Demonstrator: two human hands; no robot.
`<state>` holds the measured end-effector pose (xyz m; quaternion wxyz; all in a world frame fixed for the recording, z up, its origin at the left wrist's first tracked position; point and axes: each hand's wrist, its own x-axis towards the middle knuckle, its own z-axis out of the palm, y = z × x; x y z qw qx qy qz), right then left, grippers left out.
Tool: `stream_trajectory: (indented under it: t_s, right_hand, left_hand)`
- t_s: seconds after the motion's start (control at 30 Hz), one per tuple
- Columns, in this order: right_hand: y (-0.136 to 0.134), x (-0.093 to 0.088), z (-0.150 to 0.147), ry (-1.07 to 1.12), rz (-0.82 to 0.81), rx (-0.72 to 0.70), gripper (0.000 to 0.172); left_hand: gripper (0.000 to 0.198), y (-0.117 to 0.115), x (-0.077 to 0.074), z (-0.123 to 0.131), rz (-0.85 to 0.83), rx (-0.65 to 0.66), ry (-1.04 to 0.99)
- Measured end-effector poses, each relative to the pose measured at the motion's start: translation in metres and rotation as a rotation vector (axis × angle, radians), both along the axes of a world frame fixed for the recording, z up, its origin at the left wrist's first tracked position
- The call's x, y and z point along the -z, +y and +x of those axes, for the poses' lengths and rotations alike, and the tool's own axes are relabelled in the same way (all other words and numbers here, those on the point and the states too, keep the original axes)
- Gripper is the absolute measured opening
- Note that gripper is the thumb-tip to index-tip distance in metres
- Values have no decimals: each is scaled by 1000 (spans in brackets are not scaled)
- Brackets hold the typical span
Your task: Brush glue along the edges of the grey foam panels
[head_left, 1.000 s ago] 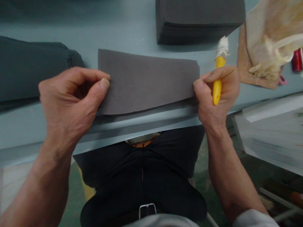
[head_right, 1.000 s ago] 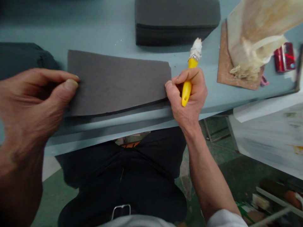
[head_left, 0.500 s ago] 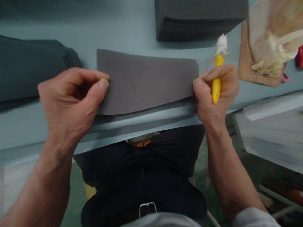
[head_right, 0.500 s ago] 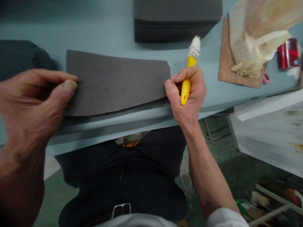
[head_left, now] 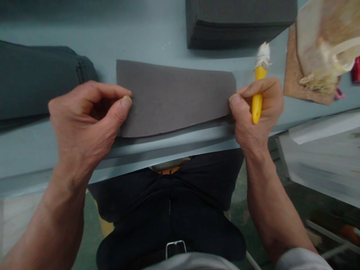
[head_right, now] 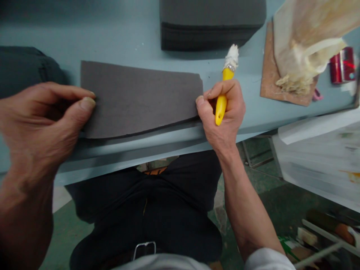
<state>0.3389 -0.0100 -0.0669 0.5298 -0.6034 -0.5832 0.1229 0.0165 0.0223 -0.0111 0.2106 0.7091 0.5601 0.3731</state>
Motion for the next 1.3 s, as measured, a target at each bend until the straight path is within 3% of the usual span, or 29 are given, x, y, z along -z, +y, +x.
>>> stream_trajectory:
  t_s: [0.37, 0.57, 1.1, 1.3]
  right_hand:
    - [-5, -14, -13, 49, 15, -38, 22]
    - [3, 0, -8, 126, 175, -65, 25]
    - [0, -2, -8, 119, 141, -126, 22]
    - [0, -8, -17, 74, 156, -82, 19]
  left_hand:
    - [12, -1, -1, -1, -25, 42, -13]
    - [11, 0, 2, -3, 3, 90, -13]
    - [15, -2, 2, -7, 6, 99, 42]
    - [22, -3, 2, -6, -15, 92, 57]
